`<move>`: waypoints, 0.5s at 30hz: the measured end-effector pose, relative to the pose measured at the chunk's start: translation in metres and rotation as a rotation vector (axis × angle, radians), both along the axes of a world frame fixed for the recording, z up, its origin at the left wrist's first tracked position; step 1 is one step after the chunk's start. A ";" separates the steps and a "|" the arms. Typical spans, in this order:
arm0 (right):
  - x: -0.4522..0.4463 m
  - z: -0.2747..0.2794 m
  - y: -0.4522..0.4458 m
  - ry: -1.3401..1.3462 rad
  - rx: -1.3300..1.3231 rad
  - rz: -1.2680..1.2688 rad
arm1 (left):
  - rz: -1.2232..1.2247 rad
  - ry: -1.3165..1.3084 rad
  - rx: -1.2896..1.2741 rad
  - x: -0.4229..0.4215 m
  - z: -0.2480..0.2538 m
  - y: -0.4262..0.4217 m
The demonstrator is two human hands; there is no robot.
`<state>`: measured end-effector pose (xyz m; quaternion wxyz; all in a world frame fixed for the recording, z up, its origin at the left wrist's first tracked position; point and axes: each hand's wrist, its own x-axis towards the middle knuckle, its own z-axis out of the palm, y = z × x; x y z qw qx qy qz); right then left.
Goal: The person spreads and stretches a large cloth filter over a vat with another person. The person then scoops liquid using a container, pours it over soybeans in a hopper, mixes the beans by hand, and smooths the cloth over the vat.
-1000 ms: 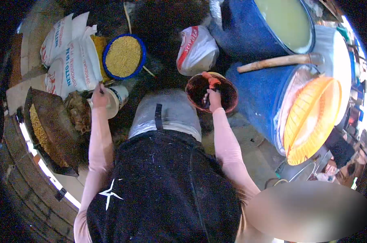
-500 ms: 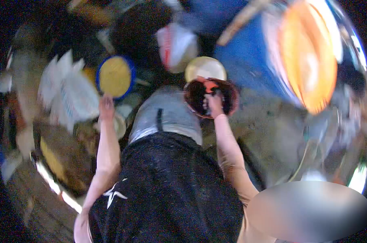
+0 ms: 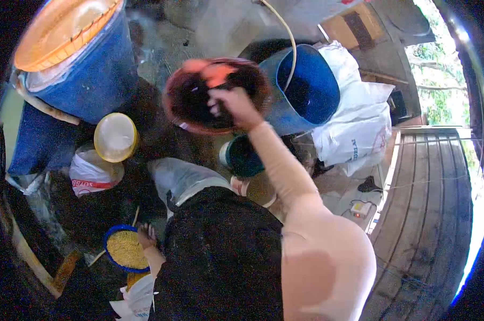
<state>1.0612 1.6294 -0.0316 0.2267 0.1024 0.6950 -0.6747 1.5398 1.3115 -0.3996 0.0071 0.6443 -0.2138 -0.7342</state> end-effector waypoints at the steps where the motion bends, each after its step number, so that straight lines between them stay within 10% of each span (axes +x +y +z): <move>1: -0.004 0.017 0.032 0.075 0.002 -0.097 | 0.010 0.019 -0.013 -0.002 -0.002 0.003; 10: -0.091 0.021 0.323 0.299 0.560 -0.671 | 0.009 0.333 -0.090 0.051 -0.033 -0.004; 15: -0.179 -0.112 0.512 0.121 0.841 -0.677 | 0.142 -0.044 -0.069 0.008 0.004 0.023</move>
